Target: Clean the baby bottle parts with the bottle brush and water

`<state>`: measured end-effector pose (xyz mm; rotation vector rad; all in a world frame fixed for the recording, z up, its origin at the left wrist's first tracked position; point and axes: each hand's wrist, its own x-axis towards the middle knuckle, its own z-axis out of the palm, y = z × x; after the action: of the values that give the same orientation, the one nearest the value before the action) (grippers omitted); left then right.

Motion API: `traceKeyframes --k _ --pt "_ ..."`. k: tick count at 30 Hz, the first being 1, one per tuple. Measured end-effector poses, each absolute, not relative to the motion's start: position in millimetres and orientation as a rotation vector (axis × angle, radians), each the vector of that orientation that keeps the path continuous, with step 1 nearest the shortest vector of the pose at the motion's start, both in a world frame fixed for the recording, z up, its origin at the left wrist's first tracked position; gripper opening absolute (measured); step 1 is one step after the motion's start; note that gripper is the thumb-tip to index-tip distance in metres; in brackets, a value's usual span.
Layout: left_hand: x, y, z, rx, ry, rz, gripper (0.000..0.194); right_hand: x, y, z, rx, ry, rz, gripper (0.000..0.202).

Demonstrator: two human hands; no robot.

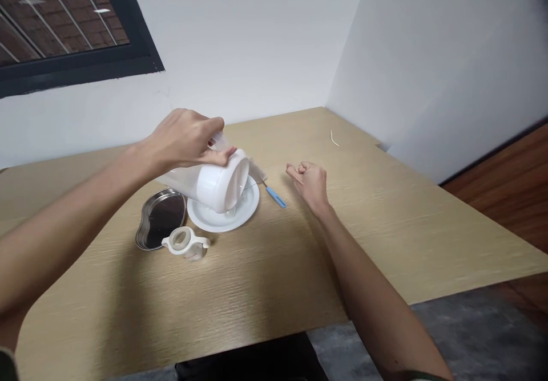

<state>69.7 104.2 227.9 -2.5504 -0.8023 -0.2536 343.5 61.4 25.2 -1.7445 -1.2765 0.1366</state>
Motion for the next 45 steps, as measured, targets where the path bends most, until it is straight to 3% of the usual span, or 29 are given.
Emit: traceKeyframes --k 5,12,23,34,45 --pt "86 114 224 -2.532 -0.811 -0.169 0.044 349 68 13 -1.78 -1.311 0.11 0.047" --pt "67 125 228 -2.507 -0.849 -0.309 0.04 356 74 -3 -1.852 -1.379 0.148 0.031" --pt "20 117 220 -2.37 -1.032 0.004 0.049 356 74 -3 -1.919 -1.389 0.177 0.029" --pt "62 104 216 -2.565 -0.746 -0.308 0.039 357 72 -1 -1.916 -1.44 0.159 0.034" --pt "80 138 219 -2.536 -0.867 -0.411 0.038 357 68 3 -1.92 -1.448 0.131 0.039"
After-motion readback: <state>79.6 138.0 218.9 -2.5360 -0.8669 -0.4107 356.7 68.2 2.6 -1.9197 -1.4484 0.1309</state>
